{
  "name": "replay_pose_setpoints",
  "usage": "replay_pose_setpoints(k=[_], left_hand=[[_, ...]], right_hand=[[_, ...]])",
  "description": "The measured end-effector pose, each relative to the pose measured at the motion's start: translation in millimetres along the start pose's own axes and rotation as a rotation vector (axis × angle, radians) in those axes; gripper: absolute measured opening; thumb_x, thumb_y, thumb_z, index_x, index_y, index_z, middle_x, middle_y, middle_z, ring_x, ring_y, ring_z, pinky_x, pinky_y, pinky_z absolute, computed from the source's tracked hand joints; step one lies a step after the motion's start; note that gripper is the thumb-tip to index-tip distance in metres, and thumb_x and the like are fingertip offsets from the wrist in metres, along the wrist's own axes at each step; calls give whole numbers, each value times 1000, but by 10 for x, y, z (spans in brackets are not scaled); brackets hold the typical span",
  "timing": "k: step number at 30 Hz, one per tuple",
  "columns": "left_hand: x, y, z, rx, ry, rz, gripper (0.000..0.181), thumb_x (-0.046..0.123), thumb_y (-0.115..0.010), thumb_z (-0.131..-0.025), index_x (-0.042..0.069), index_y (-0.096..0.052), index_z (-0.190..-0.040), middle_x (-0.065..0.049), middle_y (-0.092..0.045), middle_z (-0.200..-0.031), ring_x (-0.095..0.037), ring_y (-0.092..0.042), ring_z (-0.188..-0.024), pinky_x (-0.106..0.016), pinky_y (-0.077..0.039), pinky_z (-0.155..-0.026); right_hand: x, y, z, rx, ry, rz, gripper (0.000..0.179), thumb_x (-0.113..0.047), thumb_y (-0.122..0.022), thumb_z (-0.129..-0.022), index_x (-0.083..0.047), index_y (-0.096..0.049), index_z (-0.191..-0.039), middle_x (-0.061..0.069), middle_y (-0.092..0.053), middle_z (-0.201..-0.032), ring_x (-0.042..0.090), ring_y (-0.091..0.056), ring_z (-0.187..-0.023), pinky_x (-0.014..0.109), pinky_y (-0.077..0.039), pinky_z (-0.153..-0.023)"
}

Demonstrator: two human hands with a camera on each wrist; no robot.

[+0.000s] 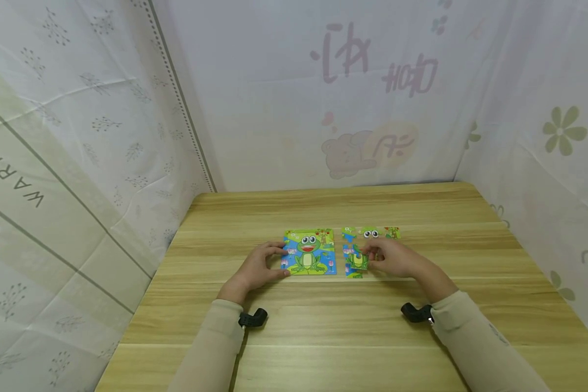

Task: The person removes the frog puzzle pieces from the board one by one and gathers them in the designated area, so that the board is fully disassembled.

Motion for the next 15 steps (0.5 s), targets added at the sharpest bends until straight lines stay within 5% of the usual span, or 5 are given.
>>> replay_pose_setpoints(k=[15], left_hand=[[-37,-21,-14,-10,0,-7,55,35,-90,-85,15,-71,-133,2,-52,-155,-29,-42,-147,-52,-33,-122]], right_hand=[[205,129,173,-6,-49,-6,21,-8,-75,-98,-9,-69,-118,-1,-63,-96,18,-57,-84,30,-53,-71]])
Point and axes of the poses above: each hand's wrist, its own z-axis away from the middle knuckle, its own y-axis out of the back of the hand, x = y × z, the point moved 10 cm from there along -z, towards the middle knuckle
